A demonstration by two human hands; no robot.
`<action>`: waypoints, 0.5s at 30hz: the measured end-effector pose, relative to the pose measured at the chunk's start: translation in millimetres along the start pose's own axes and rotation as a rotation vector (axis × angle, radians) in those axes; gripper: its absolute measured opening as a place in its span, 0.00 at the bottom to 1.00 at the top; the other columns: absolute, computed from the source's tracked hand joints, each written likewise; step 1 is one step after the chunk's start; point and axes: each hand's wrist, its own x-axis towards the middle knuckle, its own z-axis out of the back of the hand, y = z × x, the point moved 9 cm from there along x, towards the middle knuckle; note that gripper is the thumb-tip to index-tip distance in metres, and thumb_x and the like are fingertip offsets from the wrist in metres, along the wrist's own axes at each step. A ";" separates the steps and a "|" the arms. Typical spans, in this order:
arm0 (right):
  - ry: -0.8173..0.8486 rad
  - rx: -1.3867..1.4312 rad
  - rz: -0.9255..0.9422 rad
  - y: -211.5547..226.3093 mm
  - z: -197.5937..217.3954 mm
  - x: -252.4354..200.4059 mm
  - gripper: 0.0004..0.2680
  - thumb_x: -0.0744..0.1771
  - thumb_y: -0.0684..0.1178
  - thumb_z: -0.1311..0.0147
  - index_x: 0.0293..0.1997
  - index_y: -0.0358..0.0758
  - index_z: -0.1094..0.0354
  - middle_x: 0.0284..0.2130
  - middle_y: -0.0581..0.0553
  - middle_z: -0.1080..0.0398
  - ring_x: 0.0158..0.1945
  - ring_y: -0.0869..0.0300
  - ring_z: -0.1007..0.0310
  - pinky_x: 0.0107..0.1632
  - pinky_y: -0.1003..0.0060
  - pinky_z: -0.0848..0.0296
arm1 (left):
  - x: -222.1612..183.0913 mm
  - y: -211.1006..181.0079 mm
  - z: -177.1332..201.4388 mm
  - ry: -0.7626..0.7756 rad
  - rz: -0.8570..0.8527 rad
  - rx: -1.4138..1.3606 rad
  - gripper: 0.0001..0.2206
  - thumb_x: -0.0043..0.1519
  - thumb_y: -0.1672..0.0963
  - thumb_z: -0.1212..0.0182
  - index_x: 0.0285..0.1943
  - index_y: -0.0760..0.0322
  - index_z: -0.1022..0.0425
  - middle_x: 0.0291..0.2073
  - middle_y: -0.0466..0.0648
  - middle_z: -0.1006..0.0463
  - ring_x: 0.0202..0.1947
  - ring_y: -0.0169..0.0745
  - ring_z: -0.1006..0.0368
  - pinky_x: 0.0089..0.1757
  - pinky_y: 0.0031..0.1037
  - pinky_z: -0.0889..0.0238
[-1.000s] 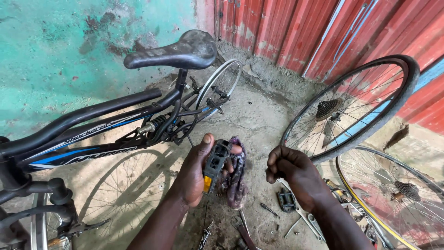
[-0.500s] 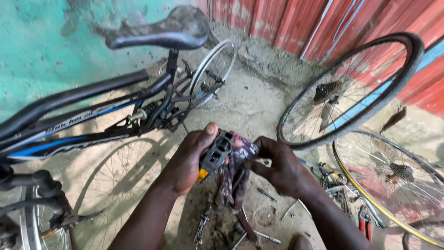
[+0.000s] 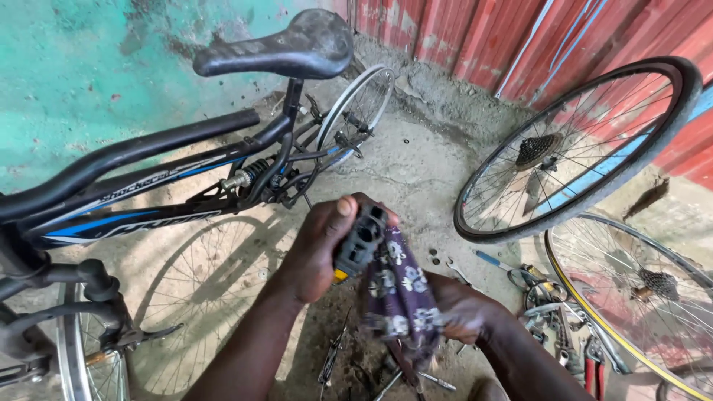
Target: Cleaning and inspecting a bicycle pedal using a cloth and a screwdriver.
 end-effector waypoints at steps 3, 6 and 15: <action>-0.257 0.564 -0.175 -18.6 27.6 -12.4 0.28 0.58 0.42 0.36 0.63 0.21 0.41 0.47 0.19 0.26 0.51 0.31 0.24 0.56 0.33 0.24 | 1.5 -9.9 -6.9 0.088 -0.114 -0.098 0.28 0.67 0.39 0.55 0.46 0.64 0.24 0.48 0.53 0.21 0.68 0.53 0.32 0.65 0.47 0.38; -0.231 0.568 -0.129 -13.6 20.7 -9.3 0.27 0.59 0.42 0.37 0.64 0.22 0.41 0.48 0.19 0.26 0.52 0.31 0.24 0.57 0.34 0.24 | 1.6 -2.7 11.4 -0.043 -0.029 -0.037 0.38 0.59 0.35 0.55 0.65 0.65 0.30 0.42 0.52 0.19 0.32 0.33 0.29 0.33 0.28 0.32; -0.204 0.604 -0.033 -79.8 0.9 -17.4 0.26 0.60 0.41 0.39 0.65 0.23 0.41 0.49 0.20 0.26 0.53 0.33 0.24 0.58 0.37 0.24 | -2.9 0.1 0.9 0.024 0.021 0.085 0.37 0.61 0.35 0.67 0.44 0.66 0.23 0.28 0.47 0.25 0.23 0.35 0.30 0.25 0.29 0.33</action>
